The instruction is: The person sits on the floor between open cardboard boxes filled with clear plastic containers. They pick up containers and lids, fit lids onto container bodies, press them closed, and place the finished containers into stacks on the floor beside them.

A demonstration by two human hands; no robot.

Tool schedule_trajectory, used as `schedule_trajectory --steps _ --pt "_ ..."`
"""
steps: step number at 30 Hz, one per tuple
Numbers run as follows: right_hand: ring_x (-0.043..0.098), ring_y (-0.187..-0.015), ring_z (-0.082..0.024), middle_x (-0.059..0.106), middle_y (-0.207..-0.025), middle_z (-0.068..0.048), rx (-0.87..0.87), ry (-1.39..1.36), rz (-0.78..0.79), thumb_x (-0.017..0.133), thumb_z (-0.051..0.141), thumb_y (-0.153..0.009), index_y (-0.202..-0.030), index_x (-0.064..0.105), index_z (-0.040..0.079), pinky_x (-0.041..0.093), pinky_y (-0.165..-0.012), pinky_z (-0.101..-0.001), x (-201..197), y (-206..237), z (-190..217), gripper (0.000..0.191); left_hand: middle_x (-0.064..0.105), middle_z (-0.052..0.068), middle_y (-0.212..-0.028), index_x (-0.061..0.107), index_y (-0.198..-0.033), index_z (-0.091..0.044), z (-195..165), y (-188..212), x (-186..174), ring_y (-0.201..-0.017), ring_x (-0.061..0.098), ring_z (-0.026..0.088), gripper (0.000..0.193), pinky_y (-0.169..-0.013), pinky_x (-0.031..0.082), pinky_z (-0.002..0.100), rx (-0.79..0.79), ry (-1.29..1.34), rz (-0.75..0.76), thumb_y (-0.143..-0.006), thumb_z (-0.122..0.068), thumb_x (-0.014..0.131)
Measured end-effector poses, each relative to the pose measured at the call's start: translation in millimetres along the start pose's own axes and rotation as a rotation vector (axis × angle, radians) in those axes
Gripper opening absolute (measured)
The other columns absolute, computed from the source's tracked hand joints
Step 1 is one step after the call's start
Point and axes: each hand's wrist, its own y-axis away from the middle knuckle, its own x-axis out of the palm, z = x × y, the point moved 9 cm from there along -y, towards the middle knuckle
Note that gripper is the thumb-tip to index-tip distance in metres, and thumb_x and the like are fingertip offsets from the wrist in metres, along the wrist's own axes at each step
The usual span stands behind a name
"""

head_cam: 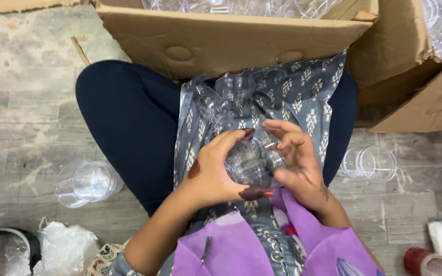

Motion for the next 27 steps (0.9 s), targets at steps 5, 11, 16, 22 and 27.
schedule_trajectory --steps 5,11,16,22,27 --pt "0.046 -0.146 -0.031 0.041 -0.160 -0.022 -0.069 0.357 -0.063 0.073 0.036 -0.098 -0.144 0.047 0.006 0.040 -0.120 -0.0416 -9 10 1 0.061 0.066 0.019 -0.134 0.058 -0.139 0.001 -2 -1 2 -0.123 0.068 0.034 0.101 -0.105 0.055 0.039 -0.011 -0.043 0.020 -0.062 -0.054 0.094" --pt "0.052 -0.138 -0.030 0.046 -0.158 -0.023 -0.149 0.578 0.065 0.062 0.049 -0.100 -0.148 0.054 0.006 0.041 -0.120 -0.0399 -4 10 6 0.065 0.065 0.019 -0.135 0.058 -0.138 0.001 -5 -4 6 -0.124 0.068 0.034 0.099 -0.106 0.054 0.040 0.011 -0.022 0.090 -0.062 -0.051 0.093" --pt "0.050 -0.138 -0.031 0.043 -0.159 -0.022 -0.182 0.595 0.064 0.061 0.050 -0.101 -0.147 0.055 0.006 0.039 -0.122 -0.0399 0 14 5 0.064 0.065 0.019 -0.135 0.058 -0.138 0.001 -8 -4 5 -0.124 0.068 0.034 0.098 -0.106 0.055 0.039 0.010 0.017 0.082 -0.063 -0.050 0.093" --pt "0.047 -0.141 -0.031 0.041 -0.158 -0.020 -0.074 0.563 0.087 0.061 0.048 -0.100 -0.150 0.052 0.007 0.037 -0.123 -0.0414 2 17 -6 0.064 0.061 0.023 -0.133 0.055 -0.135 0.005 -13 1 9 -0.122 0.064 0.039 0.100 -0.104 0.049 0.044 0.010 -0.126 0.064 -0.057 -0.044 0.092" --pt "0.040 -0.149 -0.036 0.035 -0.157 -0.021 0.065 0.637 0.185 0.071 0.037 -0.092 -0.153 0.045 0.008 0.034 -0.125 -0.0450 9 18 -13 0.072 0.058 0.027 -0.136 0.049 -0.139 0.007 -8 6 15 -0.124 0.059 0.042 0.106 -0.105 0.047 0.047 -0.014 -0.185 0.113 -0.056 -0.044 0.091"
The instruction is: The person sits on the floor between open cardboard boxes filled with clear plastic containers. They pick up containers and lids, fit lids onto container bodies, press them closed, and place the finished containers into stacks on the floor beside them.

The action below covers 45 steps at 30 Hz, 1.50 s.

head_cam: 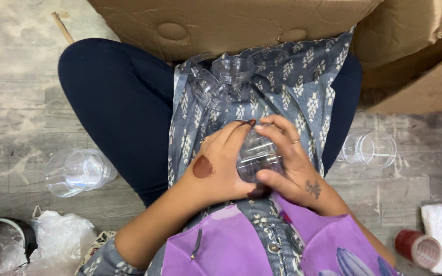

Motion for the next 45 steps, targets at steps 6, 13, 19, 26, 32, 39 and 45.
schedule_trajectory --steps 6,13,19,26,32,39,45 --pt "0.041 -0.148 -0.036 0.033 -0.153 -0.018 0.018 -0.195 0.008 0.093 0.032 -0.076 -0.142 0.052 0.013 0.045 -0.117 -0.0444 -7 3 1 0.080 0.056 0.029 -0.137 0.040 -0.146 0.007 -7 1 -2 -0.127 0.056 0.046 0.108 -0.109 0.045 0.049 0.168 0.019 0.117 -0.061 -0.035 0.092" --pt "0.044 -0.139 -0.031 0.037 -0.150 -0.017 -0.130 -0.003 -0.148 0.096 0.029 -0.069 -0.137 0.056 0.014 0.038 -0.120 -0.0452 -47 28 24 0.080 0.055 0.029 -0.137 0.041 -0.141 0.009 -46 -18 1 -0.125 0.056 0.047 0.108 -0.106 0.045 0.049 0.348 0.003 0.171 -0.053 -0.026 0.093" --pt "0.060 -0.123 -0.025 0.035 -0.145 -0.022 -0.068 0.162 -0.397 0.097 0.028 -0.074 -0.132 0.055 0.012 0.056 -0.104 -0.0384 -64 56 29 0.073 0.057 0.029 -0.126 0.049 -0.132 0.009 -65 -35 10 -0.120 0.056 0.047 0.100 -0.102 0.045 0.049 0.347 -0.128 0.095 -0.049 -0.028 0.092" --pt "0.048 -0.131 -0.031 0.038 -0.147 -0.020 -0.100 0.107 -0.383 0.092 0.024 -0.069 -0.135 0.052 0.011 0.041 -0.114 -0.0428 -75 67 28 0.078 0.060 0.025 -0.120 0.055 -0.125 0.008 -74 -49 23 -0.115 0.058 0.044 0.087 -0.102 0.046 0.047 0.369 -0.027 0.161 -0.048 -0.018 0.086" --pt "0.049 -0.129 -0.034 0.040 -0.142 -0.023 -0.181 0.270 -0.484 0.092 0.024 -0.061 -0.129 0.055 0.012 0.046 -0.111 -0.0467 -88 56 47 0.079 0.063 0.025 -0.122 0.056 -0.124 0.008 -82 -65 15 -0.117 0.060 0.043 0.081 -0.105 0.047 0.047 0.447 -0.056 0.102 -0.052 -0.017 0.084" --pt "0.051 -0.123 -0.035 0.040 -0.138 -0.023 -0.319 0.467 -0.688 0.091 0.023 -0.057 -0.123 0.055 0.011 0.049 -0.108 -0.0461 -93 58 79 0.076 0.059 0.026 -0.134 0.054 -0.134 0.009 -100 -46 4 -0.131 0.059 0.046 0.077 -0.117 0.047 0.048 0.615 -0.128 -0.245 -0.068 -0.015 0.085" --pt "0.053 -0.124 -0.036 0.041 -0.137 -0.026 -0.312 0.404 -0.635 0.092 0.021 -0.056 -0.121 0.062 0.008 0.054 -0.098 -0.0457 -79 53 68 0.073 0.061 0.028 -0.121 0.054 -0.127 0.010 -88 -57 1 -0.117 0.061 0.046 0.079 -0.110 0.047 0.049 0.483 -0.066 -0.054 -0.059 -0.018 0.085"
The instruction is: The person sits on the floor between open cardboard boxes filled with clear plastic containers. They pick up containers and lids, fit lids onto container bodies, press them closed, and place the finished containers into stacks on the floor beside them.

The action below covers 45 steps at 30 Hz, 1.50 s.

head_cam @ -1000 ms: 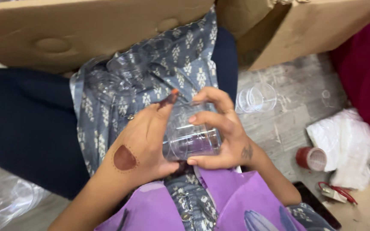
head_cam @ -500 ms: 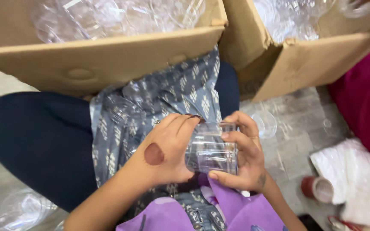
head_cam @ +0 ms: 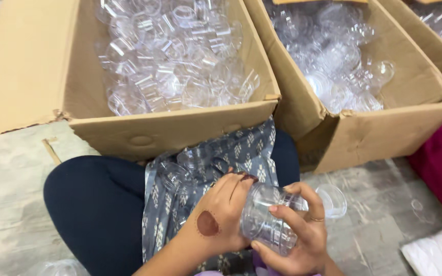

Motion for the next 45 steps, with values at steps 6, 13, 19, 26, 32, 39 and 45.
schedule_trajectory --steps 6,13,19,26,32,39,45 --pt "0.067 -0.112 -0.029 0.041 -0.136 -0.027 0.064 -0.135 0.098 0.101 0.025 -0.064 -0.122 0.066 0.010 0.060 -0.088 -0.0381 5 4 -18 0.069 0.063 0.027 -0.122 0.056 -0.128 0.007 6 -5 1 -0.119 0.061 0.044 0.092 -0.106 0.047 0.046 -0.046 0.070 0.163 -0.050 -0.028 0.091" --pt "0.057 -0.124 -0.035 0.051 -0.133 -0.014 -0.245 -0.136 0.259 0.090 0.016 -0.081 -0.121 0.068 0.014 0.048 -0.106 -0.0436 13 8 6 0.045 0.074 0.016 -0.113 0.065 -0.129 -0.002 47 18 40 -0.110 0.073 0.034 0.084 -0.095 0.057 0.039 -0.098 0.327 0.727 -0.059 -0.044 0.085" --pt "0.062 -0.115 -0.028 0.054 -0.131 -0.016 -0.211 -0.179 0.436 0.085 0.010 -0.089 -0.116 0.080 0.019 0.047 -0.072 -0.0254 22 30 -21 0.029 0.075 0.013 -0.112 0.066 -0.125 0.000 83 42 83 -0.107 0.073 0.023 0.081 -0.093 0.056 0.032 0.018 0.657 0.926 -0.067 -0.053 0.084" --pt "0.062 -0.121 -0.038 0.053 -0.133 -0.025 -0.128 -0.595 0.280 0.076 0.001 -0.093 -0.110 0.075 0.004 0.048 -0.100 -0.0373 56 59 -61 0.017 0.065 0.003 -0.101 0.062 -0.114 0.003 136 112 149 -0.094 0.056 0.009 0.052 -0.079 0.046 0.029 -0.288 1.253 1.223 -0.085 -0.031 0.088" --pt "0.062 -0.119 -0.035 0.060 -0.123 -0.020 -0.004 -0.602 0.410 0.066 0.012 -0.094 -0.124 0.061 0.009 0.049 -0.111 -0.0446 70 54 -93 0.030 0.068 0.010 -0.113 0.064 -0.125 -0.007 165 124 184 -0.106 0.061 0.019 0.034 -0.092 0.047 0.033 -0.387 0.670 1.021 -0.095 -0.023 0.066" --pt "0.053 -0.131 -0.033 0.058 -0.132 -0.019 0.148 -0.367 0.392 0.074 0.032 -0.090 -0.126 0.060 0.008 0.038 -0.113 -0.0443 88 41 -94 0.046 0.059 0.019 -0.138 0.052 -0.145 -0.011 178 116 112 -0.128 0.057 0.034 0.049 -0.107 0.044 0.038 -0.519 -0.049 0.416 -0.097 -0.021 0.046" --pt "0.060 -0.128 -0.031 0.054 -0.133 -0.017 0.498 -0.526 0.322 0.072 0.048 -0.081 -0.130 0.065 0.007 0.043 -0.110 -0.0421 96 28 -96 0.064 0.064 0.022 -0.132 0.055 -0.139 -0.003 124 96 61 -0.122 0.063 0.037 0.047 -0.103 0.049 0.041 -0.380 -0.190 0.106 -0.095 -0.019 0.050"
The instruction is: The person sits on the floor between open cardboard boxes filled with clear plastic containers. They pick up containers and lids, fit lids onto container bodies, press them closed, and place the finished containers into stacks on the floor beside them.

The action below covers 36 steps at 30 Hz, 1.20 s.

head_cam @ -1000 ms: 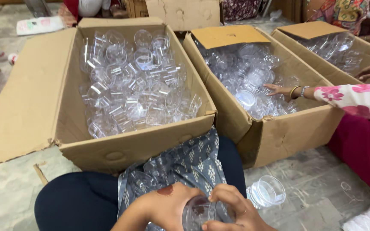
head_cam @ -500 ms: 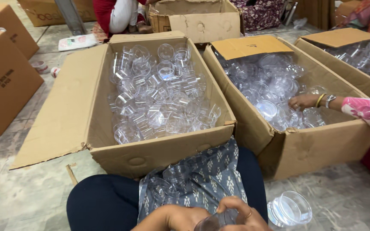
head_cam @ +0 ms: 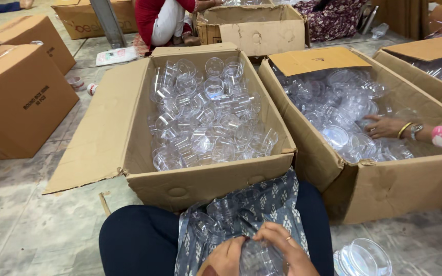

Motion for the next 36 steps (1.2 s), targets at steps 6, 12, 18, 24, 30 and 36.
schedule_trajectory --steps 6,12,18,24,30,36 --pt "0.063 -0.127 -0.036 0.057 -0.139 -0.019 -0.355 0.381 0.292 0.074 0.055 -0.086 -0.130 0.070 0.014 0.052 -0.102 -0.0431 17 7 71 0.061 0.073 0.021 -0.117 0.056 -0.140 -0.002 -37 4 -58 -0.113 0.071 0.034 0.072 -0.095 0.054 0.038 0.057 0.460 0.343 -0.078 -0.030 0.079" --pt "0.068 -0.119 -0.041 0.058 -0.134 -0.021 -0.637 0.457 0.421 0.064 0.035 -0.094 -0.122 0.075 0.020 0.062 -0.081 -0.0385 41 12 129 0.033 0.070 0.011 -0.117 0.060 -0.135 -0.001 -50 5 -47 -0.110 0.069 0.018 0.080 -0.096 0.054 0.030 0.206 0.769 0.698 -0.075 -0.049 0.083" --pt "0.067 -0.113 -0.039 0.057 -0.134 -0.020 -0.744 0.120 0.368 0.063 0.034 -0.098 -0.125 0.068 0.013 0.059 -0.092 -0.0484 25 8 144 0.034 0.072 0.014 -0.111 0.063 -0.133 -0.002 4 18 18 -0.104 0.071 0.022 0.067 -0.090 0.055 0.033 0.216 0.989 1.022 -0.079 -0.039 0.078" --pt "0.064 -0.123 -0.035 0.063 -0.128 -0.016 -0.233 -0.002 0.424 0.065 0.025 -0.102 -0.130 0.063 0.009 0.051 -0.105 -0.0455 24 -19 82 0.032 0.073 0.016 -0.105 0.066 -0.130 -0.003 57 5 59 -0.098 0.072 0.026 0.055 -0.083 0.056 0.035 0.008 0.966 1.030 -0.082 -0.030 0.073" --pt "0.060 -0.131 -0.031 0.056 -0.131 -0.013 -0.456 0.275 0.508 0.055 0.025 -0.112 -0.129 0.054 0.012 0.053 -0.110 -0.0349 22 1 91 0.022 0.074 0.019 -0.099 0.070 -0.127 -0.005 74 -5 102 -0.092 0.073 0.029 0.045 -0.077 0.056 0.037 -0.086 0.290 0.692 -0.085 -0.020 0.069" --pt "0.054 -0.136 -0.032 0.050 -0.143 -0.016 0.102 -0.086 0.625 0.073 0.041 -0.092 -0.150 0.043 0.009 0.044 -0.113 -0.0442 21 -8 66 0.073 0.076 0.018 -0.089 0.073 -0.114 -0.003 24 10 -13 -0.082 0.075 0.029 0.036 -0.065 0.058 0.039 0.201 -0.238 0.079 -0.081 -0.015 0.066"
